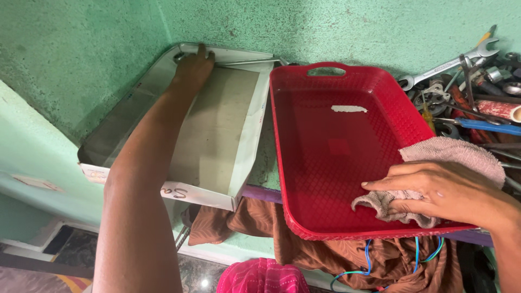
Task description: The person picks up several wrenches from a workbench, wipes them individually with a cloth, and places them into a tray or a box.
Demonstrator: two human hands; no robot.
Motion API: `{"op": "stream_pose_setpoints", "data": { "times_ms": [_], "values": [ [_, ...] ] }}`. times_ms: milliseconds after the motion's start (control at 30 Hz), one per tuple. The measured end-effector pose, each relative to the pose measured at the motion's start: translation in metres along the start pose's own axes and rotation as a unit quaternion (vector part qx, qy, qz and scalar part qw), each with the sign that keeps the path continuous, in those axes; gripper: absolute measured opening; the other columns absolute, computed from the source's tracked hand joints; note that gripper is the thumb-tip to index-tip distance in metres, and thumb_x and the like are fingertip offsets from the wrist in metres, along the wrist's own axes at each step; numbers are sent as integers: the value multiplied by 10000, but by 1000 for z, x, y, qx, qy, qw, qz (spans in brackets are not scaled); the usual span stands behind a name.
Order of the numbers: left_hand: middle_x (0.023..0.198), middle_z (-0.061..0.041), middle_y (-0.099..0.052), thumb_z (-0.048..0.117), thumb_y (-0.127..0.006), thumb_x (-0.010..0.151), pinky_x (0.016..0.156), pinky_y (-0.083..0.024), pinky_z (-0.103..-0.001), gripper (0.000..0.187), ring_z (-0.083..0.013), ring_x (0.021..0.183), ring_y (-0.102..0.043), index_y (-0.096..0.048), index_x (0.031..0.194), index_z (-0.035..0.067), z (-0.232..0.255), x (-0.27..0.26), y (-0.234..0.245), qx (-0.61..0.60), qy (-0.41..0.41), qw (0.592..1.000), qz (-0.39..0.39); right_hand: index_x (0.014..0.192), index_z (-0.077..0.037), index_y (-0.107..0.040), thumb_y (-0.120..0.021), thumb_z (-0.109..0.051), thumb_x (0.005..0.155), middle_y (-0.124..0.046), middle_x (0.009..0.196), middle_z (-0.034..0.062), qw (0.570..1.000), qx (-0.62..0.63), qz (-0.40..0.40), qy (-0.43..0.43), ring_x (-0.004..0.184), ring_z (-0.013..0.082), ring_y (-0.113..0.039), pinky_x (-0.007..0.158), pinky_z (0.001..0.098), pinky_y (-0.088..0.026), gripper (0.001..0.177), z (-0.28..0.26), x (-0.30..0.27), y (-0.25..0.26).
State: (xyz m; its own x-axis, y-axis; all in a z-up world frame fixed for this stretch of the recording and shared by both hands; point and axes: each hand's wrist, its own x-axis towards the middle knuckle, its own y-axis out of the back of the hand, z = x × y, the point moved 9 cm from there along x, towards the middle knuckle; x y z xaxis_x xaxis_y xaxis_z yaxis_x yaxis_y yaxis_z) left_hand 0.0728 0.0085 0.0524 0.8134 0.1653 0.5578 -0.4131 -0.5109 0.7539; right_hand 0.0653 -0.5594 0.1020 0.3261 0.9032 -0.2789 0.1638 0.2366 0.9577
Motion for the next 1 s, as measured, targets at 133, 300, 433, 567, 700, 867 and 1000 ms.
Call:
{"op": "stream_pose_setpoints", "data": {
  "times_ms": [133, 300, 433, 567, 700, 867, 1000],
  "values": [
    [1248, -138, -646, 84, -612, 928, 757, -606, -471, 215, -326, 1085, -705, -733, 1106, 83, 27, 8, 24, 17, -35, 998, -52, 1356, -329, -700, -751, -361, 760, -771, 999, -109, 1000, 3, -2, 6, 889, 116, -702, 830, 292, -557, 599, 7, 0, -5],
    [1111, -105, -712, 61, -699, 844, 772, -606, -411, 158, -277, 1035, -716, -773, 979, 92, 60, 14, 74, 22, -74, 996, 46, 1316, -322, -726, -777, -397, 786, -771, 968, -102, 1000, 14, -18, -12, 866, 103, -713, 807, 292, -562, 537, 5, -1, -4],
    [1072, -105, -727, 93, -711, 793, 737, -598, -425, 193, -287, 987, -713, -779, 972, 119, 80, 25, 131, -5, -70, 996, 53, 1305, -312, -734, -773, -394, 781, -770, 960, -97, 1000, 15, 0, -2, 839, 106, -720, 784, 300, -559, 532, -5, -4, 3],
    [1011, -120, -737, 228, -707, 923, 674, -580, -445, 147, -301, 910, -703, -768, 939, 95, 134, 19, 213, -77, -116, 987, 80, 1278, -269, -726, -770, -319, 766, -757, 998, -68, 999, 44, 28, 6, 790, 128, -719, 734, 313, -563, 517, -13, -8, 12],
    [948, -74, -730, 224, -712, 920, 696, -574, -415, 134, -271, 943, -691, -744, 875, 103, 204, -10, 314, -115, -224, 944, 213, 1312, -255, -740, -732, -250, 850, -748, 871, -26, 988, 28, 146, 50, 708, 144, -691, 637, 323, -557, 462, -25, -19, 36],
    [888, -57, -702, 245, -711, 866, 689, -563, -401, 141, -245, 894, -677, -706, 798, 121, 271, -28, 390, -136, -277, 911, 273, 1226, -180, -768, -789, -196, 816, -749, 929, 26, 915, 26, 389, 103, 704, 163, -676, 576, 328, -520, 411, -24, -63, 70],
    [850, -63, -682, 247, -706, 848, 649, -548, -399, 144, -254, 867, -665, -702, 781, 120, 311, -20, 410, -174, -281, 899, 288, 1208, -44, -721, -784, -133, 928, -735, 1068, 96, 801, 135, 556, 177, 855, 160, -692, 743, 285, -539, 300, 22, -112, 70]
  ]
}}
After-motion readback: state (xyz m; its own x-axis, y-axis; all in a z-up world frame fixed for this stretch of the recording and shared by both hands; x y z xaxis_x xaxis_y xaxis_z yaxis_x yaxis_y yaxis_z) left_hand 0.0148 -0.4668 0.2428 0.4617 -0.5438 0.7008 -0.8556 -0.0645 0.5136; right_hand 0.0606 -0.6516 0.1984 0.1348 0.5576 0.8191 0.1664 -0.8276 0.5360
